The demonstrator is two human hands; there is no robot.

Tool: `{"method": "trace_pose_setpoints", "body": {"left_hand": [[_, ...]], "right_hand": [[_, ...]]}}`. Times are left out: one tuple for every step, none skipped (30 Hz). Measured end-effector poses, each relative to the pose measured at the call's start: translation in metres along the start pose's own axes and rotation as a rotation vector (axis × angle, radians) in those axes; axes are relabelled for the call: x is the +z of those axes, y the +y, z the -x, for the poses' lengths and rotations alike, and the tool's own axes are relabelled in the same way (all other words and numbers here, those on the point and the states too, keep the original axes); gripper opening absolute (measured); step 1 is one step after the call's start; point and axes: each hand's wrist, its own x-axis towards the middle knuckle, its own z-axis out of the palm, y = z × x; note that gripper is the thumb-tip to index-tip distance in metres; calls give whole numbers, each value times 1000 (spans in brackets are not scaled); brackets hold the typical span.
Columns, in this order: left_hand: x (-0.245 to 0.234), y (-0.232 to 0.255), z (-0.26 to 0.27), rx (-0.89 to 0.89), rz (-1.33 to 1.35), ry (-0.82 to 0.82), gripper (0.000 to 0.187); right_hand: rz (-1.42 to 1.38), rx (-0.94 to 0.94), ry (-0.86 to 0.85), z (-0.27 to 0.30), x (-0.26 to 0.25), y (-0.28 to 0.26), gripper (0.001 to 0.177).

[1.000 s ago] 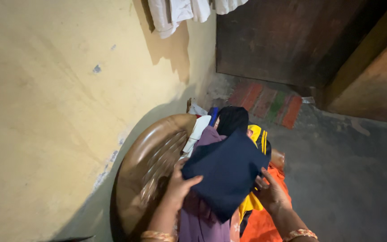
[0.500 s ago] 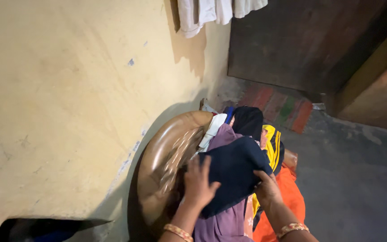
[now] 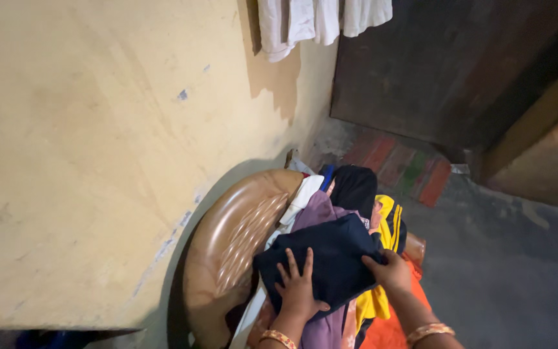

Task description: The person folds a white polo shirt and a pair of dark trousers on a plastic chair. They smooth the shirt, fold it into a compact rectangle, and place it on a shelf. Then they fold the trousers and set them on the chair.

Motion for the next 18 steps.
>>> {"method": "trace_pose_setpoints", "body": {"left_hand": [[0,4,-4,-31,-7,-21,150],[0,8,-8,-61,-13,-42,153],[-1,11,-12,-84,-21,-61,154],[-1,14,-16,-106,-29,-81,155],[0,16,-19,-130,-38,-102,157],[0,17,-23,-144,-61,-119,159],[0,19,-27,-157,-83,-137,160],[1,19,-28,-171,-105,-156,162],[2,18,-28,-159,-100,-142,162],[3,17,-26,-147,-96,-128,161],[4,16,-25,-135,-91,-113,161],[4,16,-26,-140,-94,-114,161],[6,17,-26,-144,-98,-119,161],[7,17,-27,-147,-103,-124,161],[7,18,-29,-156,-100,-135,162],[8,19,-31,-165,-98,-146,162],[8,19,-34,-174,-96,-155,163],[9,18,-35,-168,-99,-148,163]], "right_hand": [[129,-30,54,8,5,-8,56],[226,-216,222,19,9,-16,54],[317,-409,385,33,17,-24,53],[406,-603,546,46,22,-31,54],[472,-842,426,54,25,-39,52],[533,-1079,299,56,26,-48,50],[636,-1180,233,59,26,-54,54],[740,-1279,165,60,26,-57,60],[841,-1378,96,59,27,-60,67],[827,-1395,139,53,25,-62,71],[813,-1412,182,42,20,-63,75],[798,-1429,226,32,17,-62,80],[768,-1391,202,25,15,-58,85],[738,-1354,178,18,14,-54,90],[711,-1315,154,12,14,-51,95],[790,-1225,76,7,16,-48,99],[864,-1132,2,4,19,-46,102],[936,-1037,-71,1,21,-45,105]]}}
